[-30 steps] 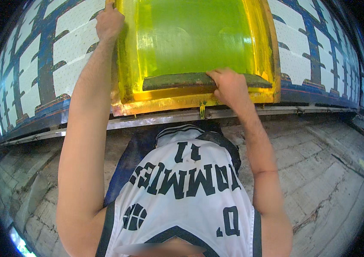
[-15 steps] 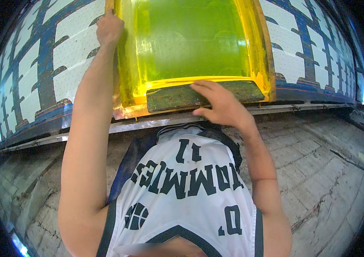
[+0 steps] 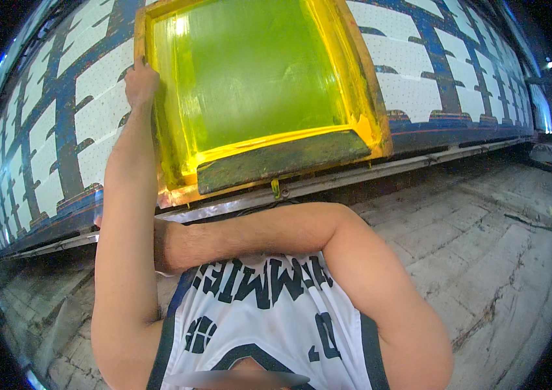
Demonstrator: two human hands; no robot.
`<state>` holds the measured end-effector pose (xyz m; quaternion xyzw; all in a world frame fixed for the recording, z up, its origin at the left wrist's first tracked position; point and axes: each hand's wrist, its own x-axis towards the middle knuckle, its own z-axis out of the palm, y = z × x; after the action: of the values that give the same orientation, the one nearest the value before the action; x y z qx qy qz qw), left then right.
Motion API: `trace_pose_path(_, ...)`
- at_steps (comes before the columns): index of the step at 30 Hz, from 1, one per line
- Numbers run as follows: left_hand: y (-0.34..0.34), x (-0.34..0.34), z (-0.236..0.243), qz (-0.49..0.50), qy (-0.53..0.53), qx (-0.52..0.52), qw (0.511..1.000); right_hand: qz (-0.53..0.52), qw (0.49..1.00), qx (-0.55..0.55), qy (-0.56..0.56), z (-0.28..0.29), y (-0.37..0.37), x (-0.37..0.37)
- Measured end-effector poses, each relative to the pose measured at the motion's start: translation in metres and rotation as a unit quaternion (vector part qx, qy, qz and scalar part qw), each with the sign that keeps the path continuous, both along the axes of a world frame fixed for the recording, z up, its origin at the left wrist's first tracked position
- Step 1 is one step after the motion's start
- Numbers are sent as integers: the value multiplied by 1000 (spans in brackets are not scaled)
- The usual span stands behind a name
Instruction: The person holds a screen-printing frame with both hands and uses a squeegee to spread green ink across the mesh. The person repeatedly pulls the squeegee across the screen, repositioning the frame as needed to cover different areas.
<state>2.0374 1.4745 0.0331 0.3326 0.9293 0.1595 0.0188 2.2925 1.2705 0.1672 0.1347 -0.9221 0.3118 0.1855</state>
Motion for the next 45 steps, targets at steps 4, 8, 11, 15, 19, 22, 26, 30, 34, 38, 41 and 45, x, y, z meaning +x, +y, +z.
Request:
trace_pose_path(4, 3, 2, -2, 16, 5, -22, 1000, 125, 983, -78, -106, 3, 68, 91)
trace_pose_path(8, 5, 4, -2, 17, 22, -16, 999, 7, 985, -135, -103, -2, 160, 177)
trace_pose_path(11, 7, 6, -3, 17, 31, -22, 999, -251, 947, -89, -179, -9, 249, 255)
trace_pose_path(15, 10, 5, -8, 3, 74, -16, 997, -553, 810, -90, -171, -41, 352, 343)
trace_pose_path(19, 11, -2, -14, 9, 68, -33, 997, -600, 741, -206, -218, -88, 385, 380)
trace_pose_path(22, 10, -9, -18, 10, 61, -31, 998, -591, 755, -155, -238, -110, 388, 382)
trace_pose_path(26, 6, -12, -20, -2, 65, -19, 998, -595, 751, -105, -266, -118, 392, 372)
trace_pose_path(30, 5, -10, -18, -14, 61, 9, 998, -602, 754, -93, -246, -120, 396, 364)
trace_pose_path(34, 4, -8, -17, -15, 69, 11, 997, -605, 762, -80, -217, -117, 399, 363)
trace_pose_path(38, 0, -14, -23, -48, 69, 18, 996, -600, 770, -102, -190, -97, 401, 364)
trace_pose_path(41, -3, -28, -25, -79, 37, 40, 995, -600, 775, -107, -168, -76, 397, 366)
trace_pose_path(45, 5, -39, -22, -95, -16, 66, 993, -603, 780, -84, -141, -64, 414, 376)
